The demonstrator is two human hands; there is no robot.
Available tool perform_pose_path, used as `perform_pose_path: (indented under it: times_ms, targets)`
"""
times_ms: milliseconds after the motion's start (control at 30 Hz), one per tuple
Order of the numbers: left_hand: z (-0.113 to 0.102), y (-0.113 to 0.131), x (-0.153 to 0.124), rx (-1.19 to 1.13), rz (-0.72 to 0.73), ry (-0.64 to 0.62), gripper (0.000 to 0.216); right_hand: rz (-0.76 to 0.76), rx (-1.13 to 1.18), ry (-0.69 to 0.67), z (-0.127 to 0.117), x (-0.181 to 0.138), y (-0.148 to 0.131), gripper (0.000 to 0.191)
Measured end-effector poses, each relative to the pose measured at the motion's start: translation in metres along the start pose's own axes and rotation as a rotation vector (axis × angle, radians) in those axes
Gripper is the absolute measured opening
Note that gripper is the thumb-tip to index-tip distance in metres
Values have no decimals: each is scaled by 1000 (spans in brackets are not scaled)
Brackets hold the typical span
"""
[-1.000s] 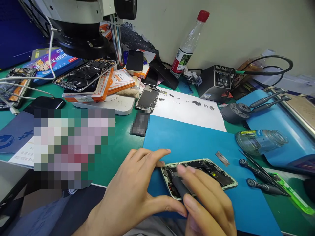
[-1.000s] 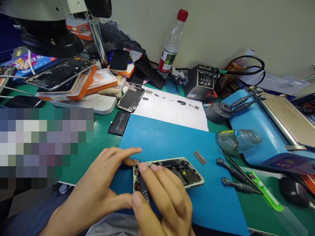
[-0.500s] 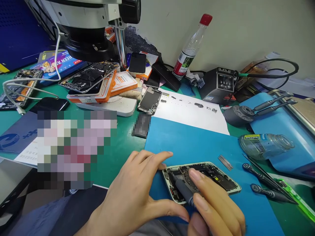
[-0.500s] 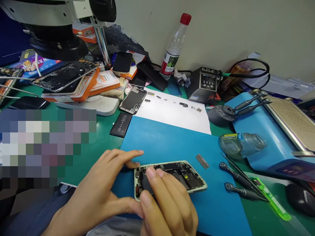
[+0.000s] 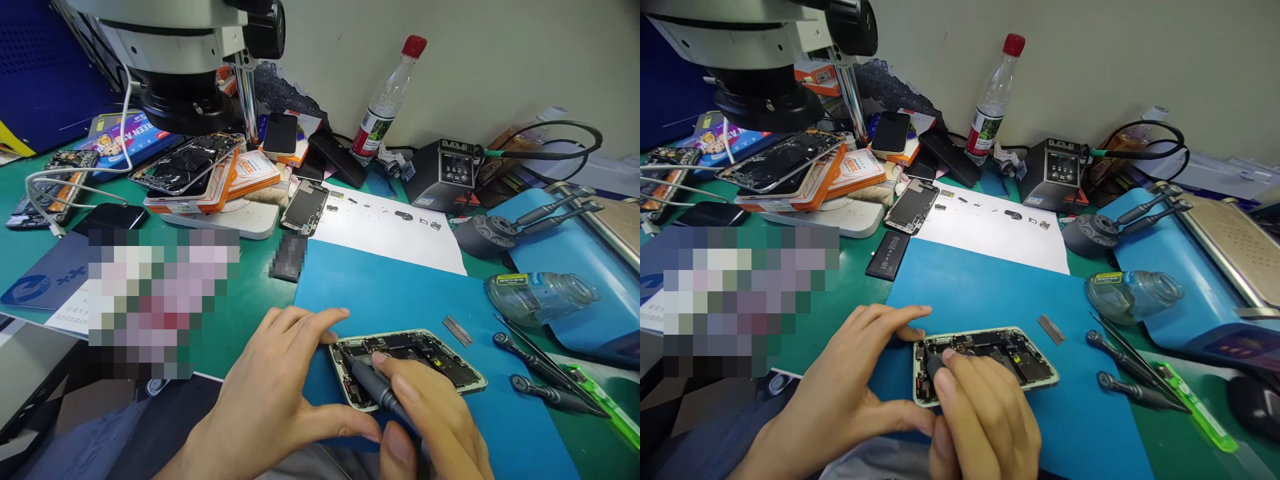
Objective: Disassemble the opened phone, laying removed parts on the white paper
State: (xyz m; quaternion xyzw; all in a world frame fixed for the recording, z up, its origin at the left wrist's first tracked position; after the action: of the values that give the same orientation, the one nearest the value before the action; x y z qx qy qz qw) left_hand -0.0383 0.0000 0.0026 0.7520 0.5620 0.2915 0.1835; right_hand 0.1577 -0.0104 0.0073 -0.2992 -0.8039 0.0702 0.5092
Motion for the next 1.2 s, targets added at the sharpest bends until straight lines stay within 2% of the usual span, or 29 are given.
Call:
perform_pose_path:
  times_ms: [133,300,433,467,533,600,667,767,867,967,1067,1200]
  targets:
    - [1,0,-1,-10,-7,-11,94,183,96,18,-8,-4,1,44]
    - [0,1,-2,28,-4,-23,95,351,109,249,-14,-3,0,25]
    - [2,3,-4,114,32,-43,95,457,132,528,-18,2,-1,26]
    - [2,4,-4,140,47,-46,95,506,151,556,-18,2,0,28]
    - [0,7,-2,156,82,-78,97,597,203,514,-19,3,5,30]
    - [-5,10,2,135,88,-121,91,626,247,428,-20,3,10,31]
    - [-9,14,8,129,76,-129,63,624,276,360,-21,2,15,32]
    - [-10,21,19,154,111,-88,6,566,300,317,-22,2,19,32]
    - [-6,23,31,168,146,-57,15,571,322,323,-22,3,23,31]
    - [-1,19,45,297,132,12,17,636,410,470,-24,2,30,29]
    - [5,12,54,379,136,16,22,650,504,581,-28,0,36,30]
    - [6,2,50,301,106,10,35,661,511,554,-28,-2,38,36]
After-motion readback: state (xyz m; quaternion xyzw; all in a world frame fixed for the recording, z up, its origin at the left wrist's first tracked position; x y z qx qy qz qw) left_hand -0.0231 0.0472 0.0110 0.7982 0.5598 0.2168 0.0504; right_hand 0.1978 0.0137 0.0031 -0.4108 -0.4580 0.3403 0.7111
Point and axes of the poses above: each hand's wrist, its own x-axis towards the middle knuckle, its own z-axis out of the palm, y = z × x, the point moved 3 cm from there along x, towards the middle knuckle, and after that the axes turned 11 degrees about x, right-handed, at the moved point
